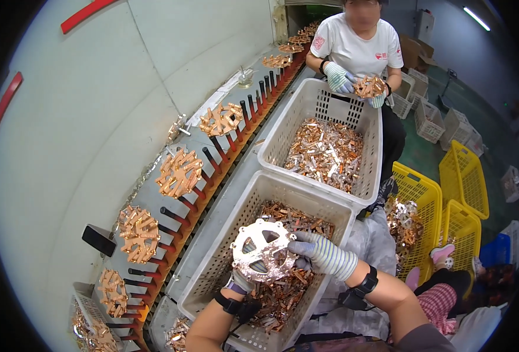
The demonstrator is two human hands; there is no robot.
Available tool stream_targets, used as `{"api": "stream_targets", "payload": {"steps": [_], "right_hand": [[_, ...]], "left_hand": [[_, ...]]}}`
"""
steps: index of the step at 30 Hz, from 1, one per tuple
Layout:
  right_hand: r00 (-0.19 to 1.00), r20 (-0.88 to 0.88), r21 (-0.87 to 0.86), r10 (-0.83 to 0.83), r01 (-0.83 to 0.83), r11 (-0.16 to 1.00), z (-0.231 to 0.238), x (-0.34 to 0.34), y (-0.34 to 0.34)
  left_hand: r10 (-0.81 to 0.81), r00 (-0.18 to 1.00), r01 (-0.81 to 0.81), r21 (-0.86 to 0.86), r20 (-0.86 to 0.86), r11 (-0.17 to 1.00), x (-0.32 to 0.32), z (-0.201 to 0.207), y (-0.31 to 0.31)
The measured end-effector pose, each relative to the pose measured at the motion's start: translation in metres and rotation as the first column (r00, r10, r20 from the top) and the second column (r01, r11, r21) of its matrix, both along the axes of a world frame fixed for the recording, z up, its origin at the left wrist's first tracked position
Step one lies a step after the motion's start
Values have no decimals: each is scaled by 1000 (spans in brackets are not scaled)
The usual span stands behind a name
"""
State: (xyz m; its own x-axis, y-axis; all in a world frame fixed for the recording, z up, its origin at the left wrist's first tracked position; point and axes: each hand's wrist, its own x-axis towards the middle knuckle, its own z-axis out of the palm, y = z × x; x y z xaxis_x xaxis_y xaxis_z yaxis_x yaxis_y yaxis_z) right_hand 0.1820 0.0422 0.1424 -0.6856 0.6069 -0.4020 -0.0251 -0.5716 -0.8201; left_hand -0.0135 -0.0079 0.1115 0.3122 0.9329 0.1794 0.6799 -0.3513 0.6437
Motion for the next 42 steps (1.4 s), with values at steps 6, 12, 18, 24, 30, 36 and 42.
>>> {"api": "stream_targets", "payload": {"steps": [6, 12, 18, 24, 30, 36, 42], "right_hand": [[956, 41, -23, -292, 293, 956, 30, 78, 4], [491, -444, -229, -749, 746, 625, 7, 215, 36], [376, -554, -297, -743, 744, 598, -4, 257, 17], [602, -420, -179, -679, 679, 712, 8, 232, -4], [790, -303, 14, -532, 562, 827, 20, 240, -28], [766, -259, -31, -589, 603, 797, 17, 267, -36], [803, -218, 33, -555, 574, 818, 16, 270, -36]], "left_hand": [[133, 847, -45, -180, 515, 983, 44, 18, 1], [383, 756, -183, -390, 531, 902, 52, 18, -10], [412, 800, -314, -280, 437, 907, 59, 63, -22], [498, 661, -412, -282, 562, 866, 41, 92, -8], [582, 135, -471, -464, 802, 750, -23, 65, 35], [591, -73, -580, -516, 803, 630, -64, 27, 52], [653, 3, -713, -456, 757, 532, -99, 6, 34]]}}
